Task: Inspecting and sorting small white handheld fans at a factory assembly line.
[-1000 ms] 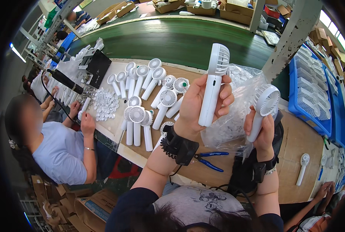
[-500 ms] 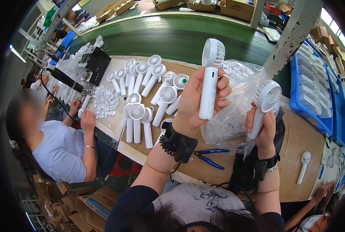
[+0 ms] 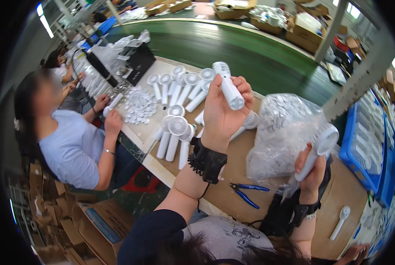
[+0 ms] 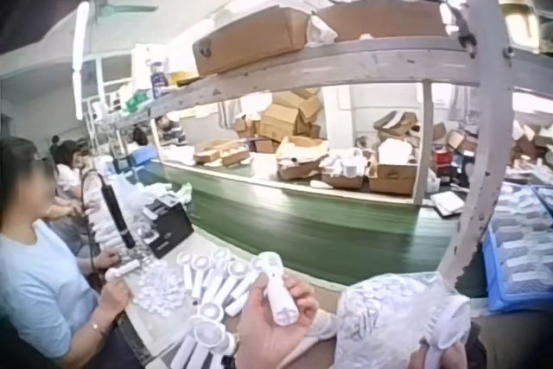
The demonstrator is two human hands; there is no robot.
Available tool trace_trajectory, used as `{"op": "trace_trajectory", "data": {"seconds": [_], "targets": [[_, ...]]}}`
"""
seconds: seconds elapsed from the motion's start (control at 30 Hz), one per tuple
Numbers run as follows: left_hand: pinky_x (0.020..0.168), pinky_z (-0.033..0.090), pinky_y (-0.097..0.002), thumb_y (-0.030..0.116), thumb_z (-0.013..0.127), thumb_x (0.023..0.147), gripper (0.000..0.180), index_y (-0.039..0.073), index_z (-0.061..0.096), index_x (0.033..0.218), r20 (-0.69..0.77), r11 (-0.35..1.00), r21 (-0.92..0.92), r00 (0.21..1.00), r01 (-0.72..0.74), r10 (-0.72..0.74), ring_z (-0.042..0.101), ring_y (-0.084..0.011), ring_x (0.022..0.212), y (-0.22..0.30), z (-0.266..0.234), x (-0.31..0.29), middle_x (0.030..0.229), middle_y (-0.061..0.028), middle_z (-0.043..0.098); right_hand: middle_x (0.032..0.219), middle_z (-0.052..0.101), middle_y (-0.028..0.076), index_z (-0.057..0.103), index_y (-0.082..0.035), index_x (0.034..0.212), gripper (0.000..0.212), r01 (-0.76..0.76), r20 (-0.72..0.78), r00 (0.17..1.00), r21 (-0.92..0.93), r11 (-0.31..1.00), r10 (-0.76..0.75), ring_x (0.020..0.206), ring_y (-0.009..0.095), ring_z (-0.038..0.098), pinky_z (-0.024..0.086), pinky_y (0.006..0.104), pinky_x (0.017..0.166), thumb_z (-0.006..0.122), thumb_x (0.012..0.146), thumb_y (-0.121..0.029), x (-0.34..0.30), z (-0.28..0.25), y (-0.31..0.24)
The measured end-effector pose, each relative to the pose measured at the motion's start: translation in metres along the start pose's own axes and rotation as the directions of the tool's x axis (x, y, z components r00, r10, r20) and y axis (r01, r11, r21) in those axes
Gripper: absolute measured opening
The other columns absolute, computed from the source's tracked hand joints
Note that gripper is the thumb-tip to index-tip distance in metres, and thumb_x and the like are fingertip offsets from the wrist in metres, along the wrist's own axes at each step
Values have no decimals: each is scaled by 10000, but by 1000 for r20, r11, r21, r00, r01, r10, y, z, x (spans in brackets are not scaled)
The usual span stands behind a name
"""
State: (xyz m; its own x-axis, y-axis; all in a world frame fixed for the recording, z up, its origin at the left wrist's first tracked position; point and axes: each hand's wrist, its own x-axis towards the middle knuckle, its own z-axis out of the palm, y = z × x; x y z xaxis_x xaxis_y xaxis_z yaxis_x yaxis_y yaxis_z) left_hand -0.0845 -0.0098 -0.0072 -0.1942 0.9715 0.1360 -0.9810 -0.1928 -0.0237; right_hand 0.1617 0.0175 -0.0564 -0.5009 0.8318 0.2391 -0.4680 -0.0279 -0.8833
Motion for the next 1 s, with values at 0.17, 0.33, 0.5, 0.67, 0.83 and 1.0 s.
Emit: {"op": "trace_trajectory", "data": {"seconds": [0.17, 0.33, 0.5, 0.67, 0.83, 1.0], "targets": [[690, 404, -289, 349, 409, 895, 286, 66, 429, 927, -73, 741, 390, 784, -547, 617, 471, -139, 807, 39, 1, -6, 868, -44, 481, 550, 404, 34, 446, -7, 1088, 482, 20, 20, 1000, 32, 999, -21, 446, 105, 375, 296, 211, 409, 408, 853, -426, -2, -4, 5], [745, 410, -299, 345, 446, 884, 306, 56, 418, 982, 110, 412, 355, 475, -839, 873, 474, -134, 888, 75, 6, -16, 960, -49, 478, 563, 377, 23, 433, -2, 1096, 425, 29, 47, 998, 88, 996, -33, 439, 90, 343, 280, 200, 395, 385, 881, -365, 0, -3, 2], [829, 408, -303, 230, 475, 882, 272, 30, 397, 1049, 216, 20, 422, 122, -906, 969, 460, -137, 961, 104, 14, -30, 1030, -61, 459, 564, 350, 14, 413, 6, 1109, 406, 58, 23, 998, 84, 995, -61, 435, 76, 314, 262, 197, 383, 376, 891, -335, 3, -3, 5], [890, 397, -298, 116, 468, 876, 235, 5, 387, 1067, 183, -72, 396, 2, -916, 983, 460, -135, 961, 123, 10, -40, 1033, -75, 456, 536, 372, 27, 448, -8, 1086, 435, 23, -20, 1000, 77, 997, -22, 418, 90, 329, 257, 208, 382, 390, 870, -381, 1, -3, 6], [921, 394, -295, 88, 461, 874, 221, -27, 389, 1049, 8, 21, 300, 25, -954, 1000, 459, -119, 932, 139, -6, -40, 1017, -78, 450, 566, 339, 10, 392, 14, 1131, 426, 50, 37, 998, 61, 997, -52, 440, 66, 300, 244, 191, 374, 352, 895, -338, 0, -13, 8], [936, 393, -295, 104, 458, 879, 228, -54, 391, 1029, -117, 65, 238, 37, -969, 992, 446, -111, 929, 148, -5, -48, 1004, -82, 438, 564, 338, 12, 397, 12, 1132, 425, 42, -18, 999, 15, 999, -41, 435, 66, 296, 239, 192, 372, 344, 895, -337, 0, -14, 10]]}}
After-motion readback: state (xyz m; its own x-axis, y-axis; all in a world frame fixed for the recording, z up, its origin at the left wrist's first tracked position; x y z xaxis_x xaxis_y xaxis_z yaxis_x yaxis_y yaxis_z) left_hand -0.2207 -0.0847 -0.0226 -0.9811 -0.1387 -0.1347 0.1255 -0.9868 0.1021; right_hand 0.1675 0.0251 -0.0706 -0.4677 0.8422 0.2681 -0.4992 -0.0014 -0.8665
